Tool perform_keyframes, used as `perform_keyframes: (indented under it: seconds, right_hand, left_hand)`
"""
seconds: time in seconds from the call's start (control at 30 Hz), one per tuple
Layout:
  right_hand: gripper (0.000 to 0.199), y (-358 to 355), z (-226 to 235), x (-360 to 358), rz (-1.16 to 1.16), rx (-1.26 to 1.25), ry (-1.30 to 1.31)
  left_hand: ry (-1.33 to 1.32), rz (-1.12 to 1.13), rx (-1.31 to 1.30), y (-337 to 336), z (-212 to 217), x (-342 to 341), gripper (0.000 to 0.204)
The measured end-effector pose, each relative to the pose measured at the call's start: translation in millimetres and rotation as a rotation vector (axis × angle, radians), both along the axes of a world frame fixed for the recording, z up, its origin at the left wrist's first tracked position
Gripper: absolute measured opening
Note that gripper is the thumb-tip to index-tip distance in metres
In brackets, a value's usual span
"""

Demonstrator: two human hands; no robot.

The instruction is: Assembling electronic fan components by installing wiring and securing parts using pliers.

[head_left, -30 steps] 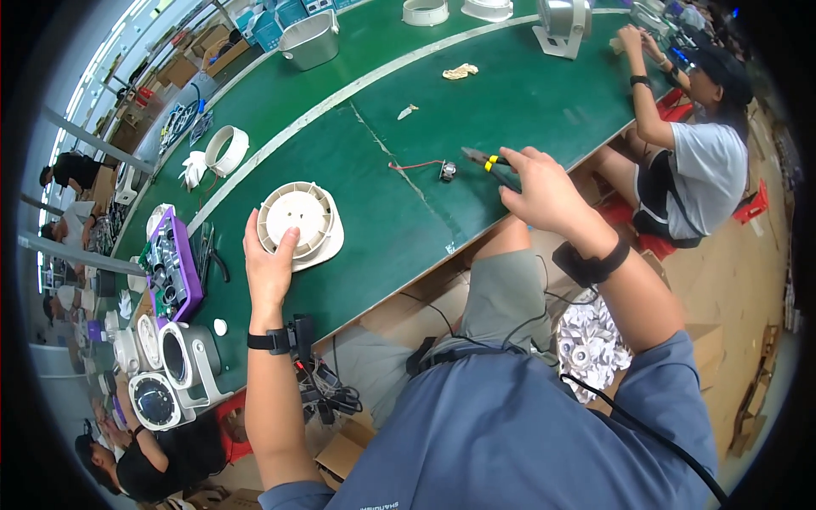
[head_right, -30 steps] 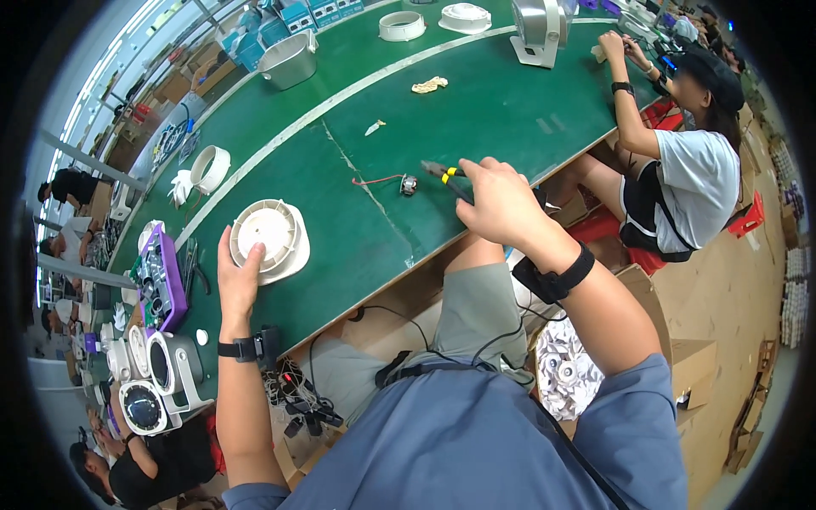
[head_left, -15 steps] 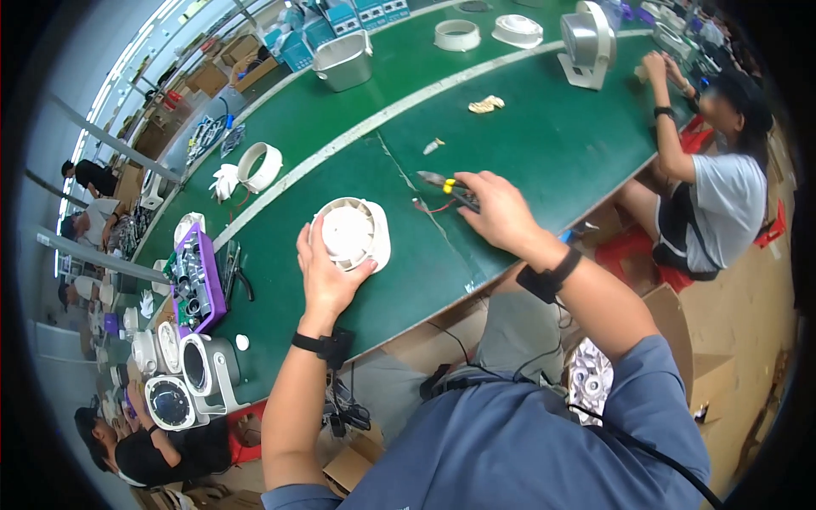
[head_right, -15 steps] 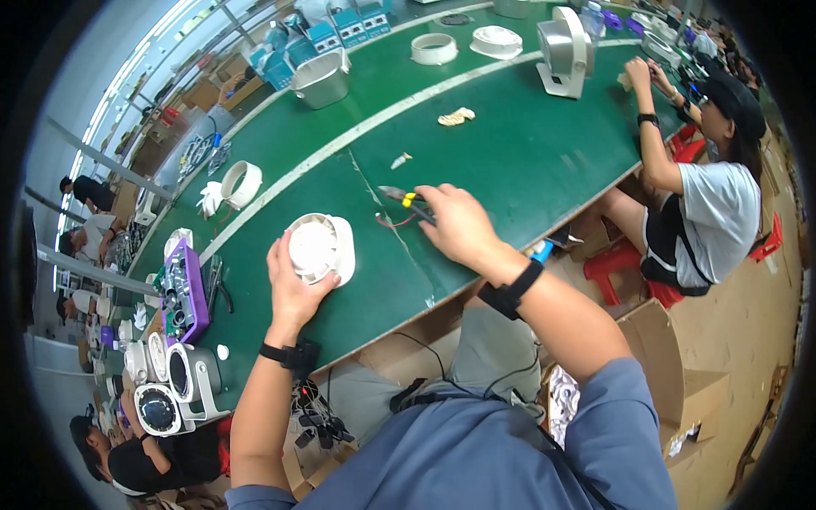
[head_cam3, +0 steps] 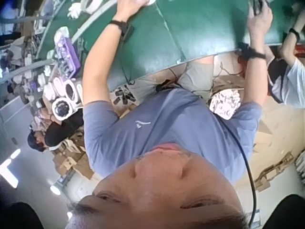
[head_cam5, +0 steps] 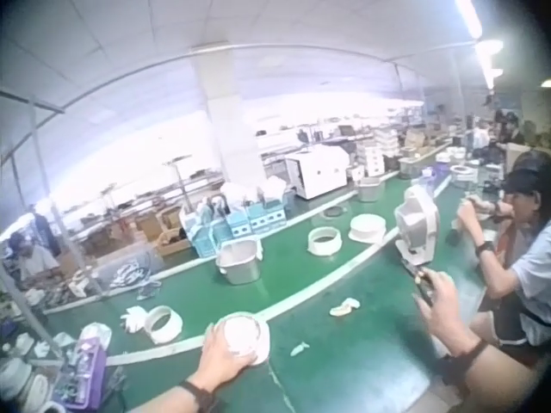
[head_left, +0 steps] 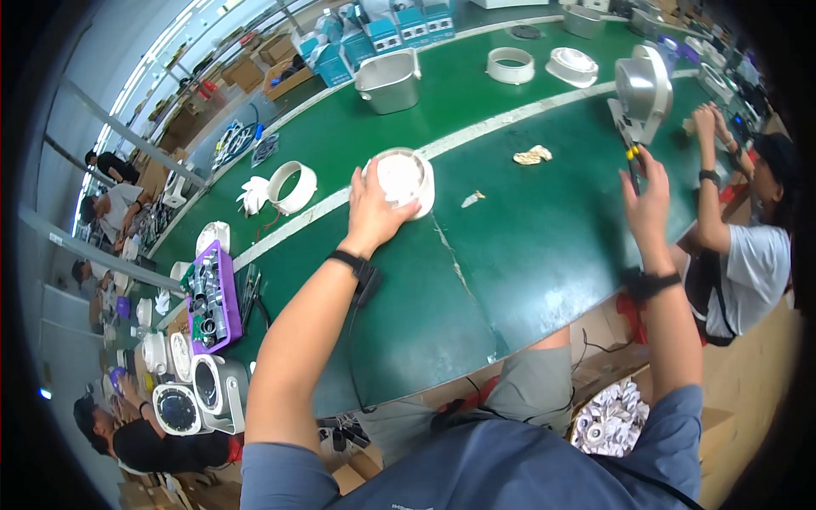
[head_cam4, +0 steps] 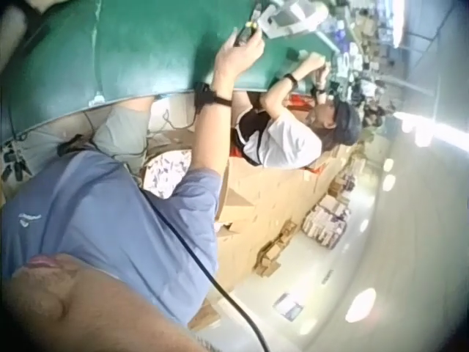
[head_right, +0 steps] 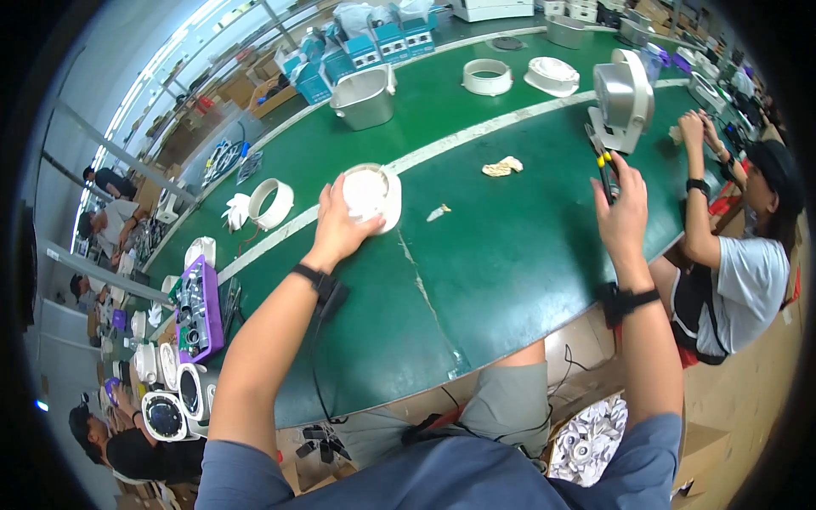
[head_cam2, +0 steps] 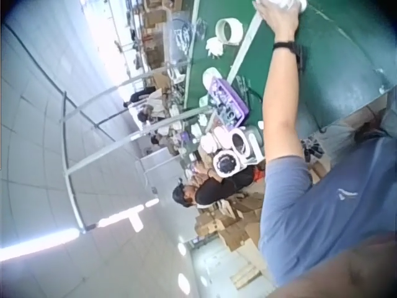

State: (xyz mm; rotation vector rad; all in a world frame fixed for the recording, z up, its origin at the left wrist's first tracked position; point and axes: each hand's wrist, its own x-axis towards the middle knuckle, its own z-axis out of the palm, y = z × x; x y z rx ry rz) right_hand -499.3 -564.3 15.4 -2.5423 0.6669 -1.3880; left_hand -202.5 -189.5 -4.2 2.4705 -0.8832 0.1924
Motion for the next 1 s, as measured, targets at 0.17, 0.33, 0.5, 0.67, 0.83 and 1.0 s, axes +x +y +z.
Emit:
perform_keyframes:
  seconds: [0.17, 0.33, 0.5, 0.67, 0.83, 1.0]
  right_hand:
    - [0.054, 96.8, -15.7, -15.3, 0.273, 0.471, 0.052]
    - [0.055, 110.5, -32.7, -17.1, 0.313, 0.565, 0.112]
    - [0.054, 111.7, -28.0, -10.6, 0.322, 0.516, 0.168]
    - [0.054, 113.0, -32.7, -8.0, 0.3, 0.483, 0.197]
    - [0.059, 113.6, -32.9, -6.3, 0.268, 0.447, 0.234]
    - [0.058, 114.7, -35.5, -2.9, 0.257, 0.371, 0.301]
  left_hand:
    - [-0.038, 0.307, -0.071, -23.1, 0.4, 60.2, 0.105]
    - [-0.24, 0.487, 0.205, 49.1, 9.2, 103.0, 0.074]
    - [-0.135, 0.611, 0.186, 107.6, -0.1, 142.0, 0.071]
    - [-0.122, 0.371, -0.282, 95.0, -4.4, 176.9, 0.082]
    - [-0.085, 0.827, 0.046, 121.5, 3.8, 189.7, 0.101]
    - [0.056, 0.968, 0.106, 165.3, 1.8, 222.8, 0.123]
